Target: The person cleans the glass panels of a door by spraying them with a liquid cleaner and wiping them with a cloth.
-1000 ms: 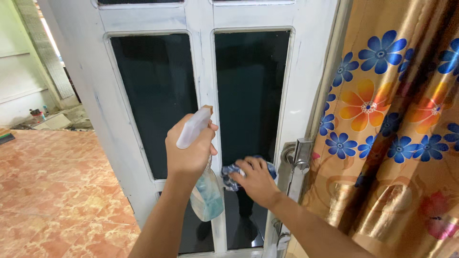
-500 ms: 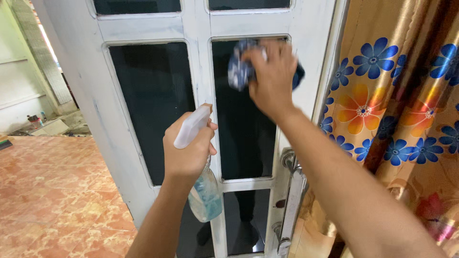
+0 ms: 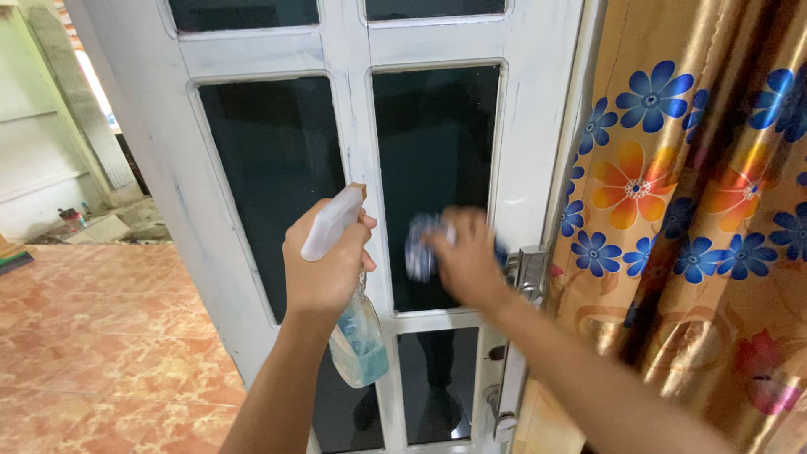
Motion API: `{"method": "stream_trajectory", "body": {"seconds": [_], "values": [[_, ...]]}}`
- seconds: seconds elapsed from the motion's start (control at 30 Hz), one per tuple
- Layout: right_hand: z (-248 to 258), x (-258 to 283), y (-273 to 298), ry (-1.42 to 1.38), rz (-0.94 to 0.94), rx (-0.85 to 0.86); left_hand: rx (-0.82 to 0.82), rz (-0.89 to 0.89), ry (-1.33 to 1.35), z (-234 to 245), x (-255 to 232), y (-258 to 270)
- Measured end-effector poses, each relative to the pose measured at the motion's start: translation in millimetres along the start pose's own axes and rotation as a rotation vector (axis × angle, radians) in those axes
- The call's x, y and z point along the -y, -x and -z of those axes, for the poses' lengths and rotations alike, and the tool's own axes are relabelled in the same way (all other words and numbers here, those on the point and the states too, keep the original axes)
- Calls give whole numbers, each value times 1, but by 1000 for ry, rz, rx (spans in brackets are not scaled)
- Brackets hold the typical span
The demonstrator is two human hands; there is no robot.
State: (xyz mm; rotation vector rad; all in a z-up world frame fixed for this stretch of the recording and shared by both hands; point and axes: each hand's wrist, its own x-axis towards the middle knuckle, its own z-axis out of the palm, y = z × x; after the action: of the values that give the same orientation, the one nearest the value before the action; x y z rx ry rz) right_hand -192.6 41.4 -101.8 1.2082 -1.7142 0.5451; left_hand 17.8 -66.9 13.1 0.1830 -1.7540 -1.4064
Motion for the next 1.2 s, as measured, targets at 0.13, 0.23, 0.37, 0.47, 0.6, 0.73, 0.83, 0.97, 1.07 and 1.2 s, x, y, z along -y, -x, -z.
{"method": "stream_trajectory", "body": {"seconds": [0.13,0.23,0.37,0.47,0.6,0.73,0.83,0.97,1.07,1.2], "values": [[50,-33,-117,4,7,-325,6,-49,14,8,-5,-1],[69,-35,-156,-49,-46,-412,0,-34,-31,10,-1,-1],[40,-13,-104,-14,-10,-374,-2,-24,55,8,10,2],[1,10,-18,-20,23,-152,7,-47,50,4,15,5],[-26,26,76,-36,121,134,10,29,-38,4,13,6],[-21,25,54,-86,96,133,-6,50,-65,11,5,5],[0,16,-31,-106,62,-95,-11,9,-14,15,0,0],[45,-1,-151,-92,69,-350,-8,14,-34,16,2,-5],[50,7,-171,-118,24,-349,-4,-1,-24,17,7,-8],[8,34,-92,-81,39,-301,-10,-3,54,18,22,-4]]}}
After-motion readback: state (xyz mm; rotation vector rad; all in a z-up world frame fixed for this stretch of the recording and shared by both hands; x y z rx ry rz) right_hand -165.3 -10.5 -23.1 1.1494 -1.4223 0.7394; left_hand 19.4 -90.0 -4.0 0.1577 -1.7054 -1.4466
